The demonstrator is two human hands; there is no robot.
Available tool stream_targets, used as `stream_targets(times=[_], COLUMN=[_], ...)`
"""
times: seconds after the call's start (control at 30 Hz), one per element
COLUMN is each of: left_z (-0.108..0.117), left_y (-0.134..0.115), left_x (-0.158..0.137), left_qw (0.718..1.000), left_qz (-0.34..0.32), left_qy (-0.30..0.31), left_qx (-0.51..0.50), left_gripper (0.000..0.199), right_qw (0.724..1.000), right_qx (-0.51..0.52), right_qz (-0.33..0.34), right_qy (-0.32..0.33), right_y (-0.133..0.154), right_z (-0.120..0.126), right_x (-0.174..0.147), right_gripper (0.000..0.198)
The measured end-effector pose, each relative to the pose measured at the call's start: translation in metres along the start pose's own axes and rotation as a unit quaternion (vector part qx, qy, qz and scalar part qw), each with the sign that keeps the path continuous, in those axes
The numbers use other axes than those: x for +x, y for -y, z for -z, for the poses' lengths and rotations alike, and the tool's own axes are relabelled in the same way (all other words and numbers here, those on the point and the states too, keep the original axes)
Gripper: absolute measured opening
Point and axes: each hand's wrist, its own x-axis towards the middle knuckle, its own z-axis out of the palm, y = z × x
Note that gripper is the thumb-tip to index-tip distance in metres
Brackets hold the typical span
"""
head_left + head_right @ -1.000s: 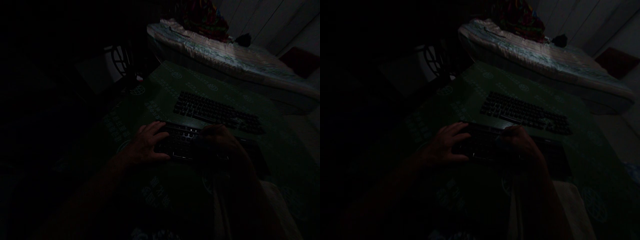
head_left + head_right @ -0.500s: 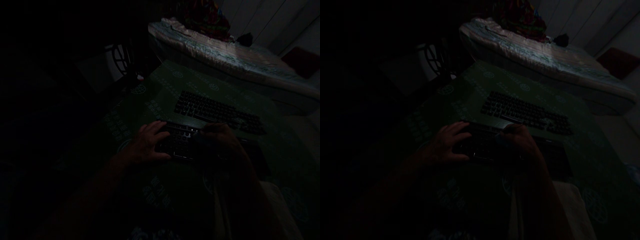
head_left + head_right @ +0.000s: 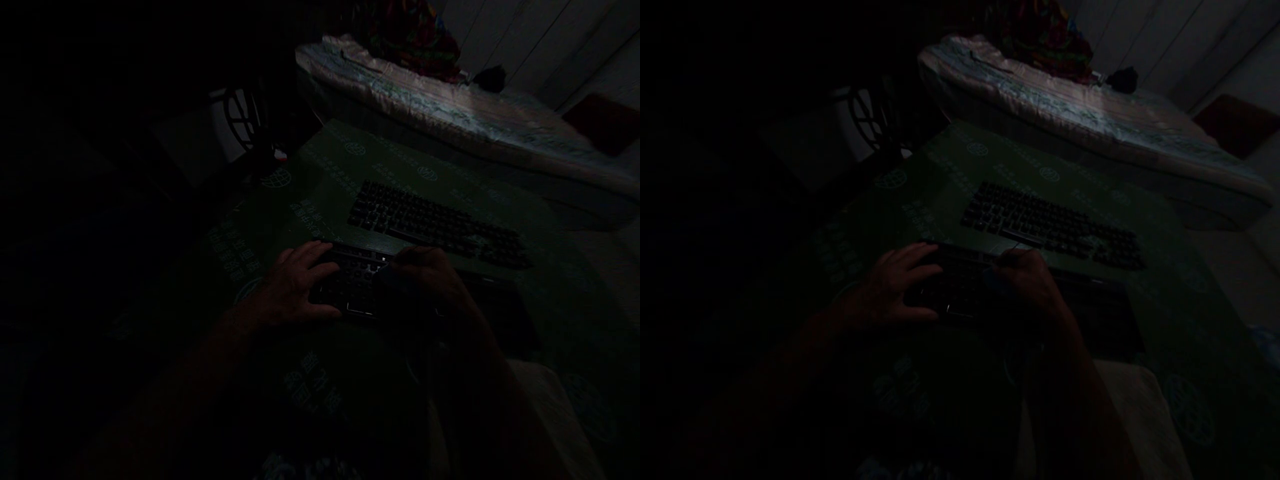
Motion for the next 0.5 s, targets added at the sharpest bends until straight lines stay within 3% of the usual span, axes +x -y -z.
stream_targets(times=[0.5], left_z=[0.0007], left_y=[-0.002], left_x=[0.0003], left_qw=[1.0], left_qz=[0.006], left_qy=[0.011], left_qx=[0.001], left_gripper=[0.067], right_qw=[0.998], right_qx=[0.014], right_qz=[-0.059], right_qy=[0.002], right_y=[0.0017], right_z=[-0.0011], right_x=[0.0005], right_gripper=[0.015])
